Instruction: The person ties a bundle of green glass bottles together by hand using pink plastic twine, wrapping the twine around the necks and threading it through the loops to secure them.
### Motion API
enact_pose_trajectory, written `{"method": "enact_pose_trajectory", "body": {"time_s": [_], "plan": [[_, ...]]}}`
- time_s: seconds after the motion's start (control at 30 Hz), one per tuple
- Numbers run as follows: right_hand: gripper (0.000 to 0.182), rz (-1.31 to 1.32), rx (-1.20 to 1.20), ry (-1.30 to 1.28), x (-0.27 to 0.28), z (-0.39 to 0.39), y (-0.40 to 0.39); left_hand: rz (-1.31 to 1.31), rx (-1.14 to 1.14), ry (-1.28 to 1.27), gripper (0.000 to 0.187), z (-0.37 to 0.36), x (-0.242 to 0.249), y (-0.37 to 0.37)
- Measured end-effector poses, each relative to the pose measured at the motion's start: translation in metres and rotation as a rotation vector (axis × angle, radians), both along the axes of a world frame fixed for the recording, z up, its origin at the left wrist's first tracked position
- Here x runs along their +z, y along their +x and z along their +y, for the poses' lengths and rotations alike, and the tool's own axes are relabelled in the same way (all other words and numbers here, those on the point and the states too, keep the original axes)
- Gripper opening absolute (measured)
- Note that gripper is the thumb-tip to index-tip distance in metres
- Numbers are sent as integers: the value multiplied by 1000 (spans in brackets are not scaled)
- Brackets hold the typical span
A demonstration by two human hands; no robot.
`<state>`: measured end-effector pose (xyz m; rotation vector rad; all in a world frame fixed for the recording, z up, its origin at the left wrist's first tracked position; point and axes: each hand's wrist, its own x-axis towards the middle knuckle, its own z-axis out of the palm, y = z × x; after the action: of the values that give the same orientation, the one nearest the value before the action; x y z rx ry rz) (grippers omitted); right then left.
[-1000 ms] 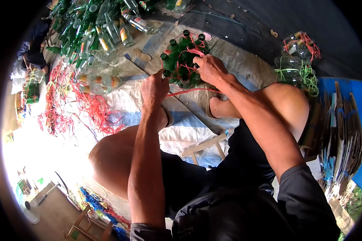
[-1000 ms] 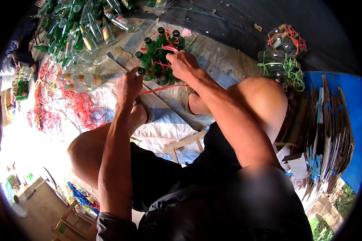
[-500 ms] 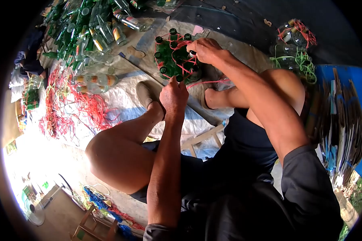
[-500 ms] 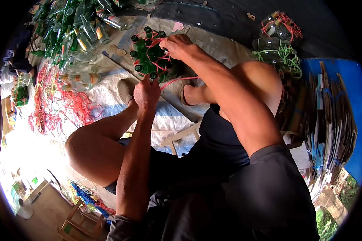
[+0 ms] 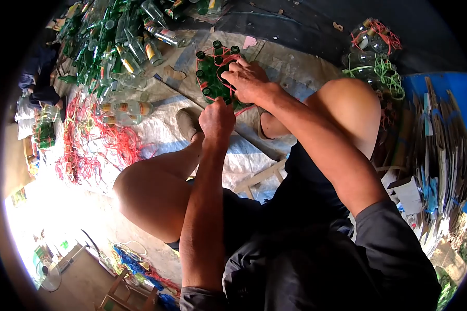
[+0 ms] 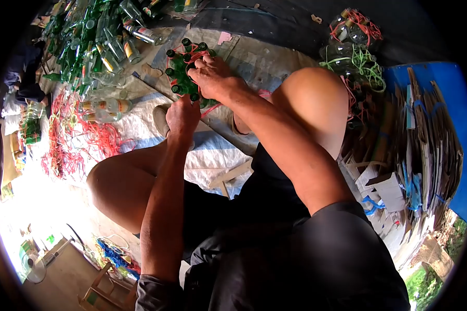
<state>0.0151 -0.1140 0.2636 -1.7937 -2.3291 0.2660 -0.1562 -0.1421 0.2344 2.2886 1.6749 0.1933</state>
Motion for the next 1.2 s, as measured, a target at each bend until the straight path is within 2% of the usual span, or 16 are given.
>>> {"method": "enact_pose_trajectory", "body": {"time_s": [0.03,0.23,0.33,0.37,0.47,0.7,0.77,0.9,1.03,1.2], "plan": [[35,18,19,31,-3,-1,-1,16,-27,22,25,0,1,-1],[41,60,-1,73,-15,-4,-3,152,-153,-76,29,14,12,-9],[23,117,-26,47,-23,-4,-2,182,-216,-63,27,20,14,-10],[23,115,-14,105,-27,-3,-1,180,-244,-30,26,22,14,-12],[51,162,35,122,-30,-2,4,227,-314,-5,22,26,22,-8],[24,178,32,198,-41,3,5,266,-456,29,17,45,25,-3],[22,205,21,212,-47,3,5,309,-485,-3,15,53,33,2],[27,215,-1,157,-36,-1,9,351,-442,-105,19,71,32,7],[32,207,-17,129,-40,2,6,68,-271,-206,22,77,29,0],[36,201,-27,102,-41,2,7,57,-167,-232,23,81,11,-7]]}}
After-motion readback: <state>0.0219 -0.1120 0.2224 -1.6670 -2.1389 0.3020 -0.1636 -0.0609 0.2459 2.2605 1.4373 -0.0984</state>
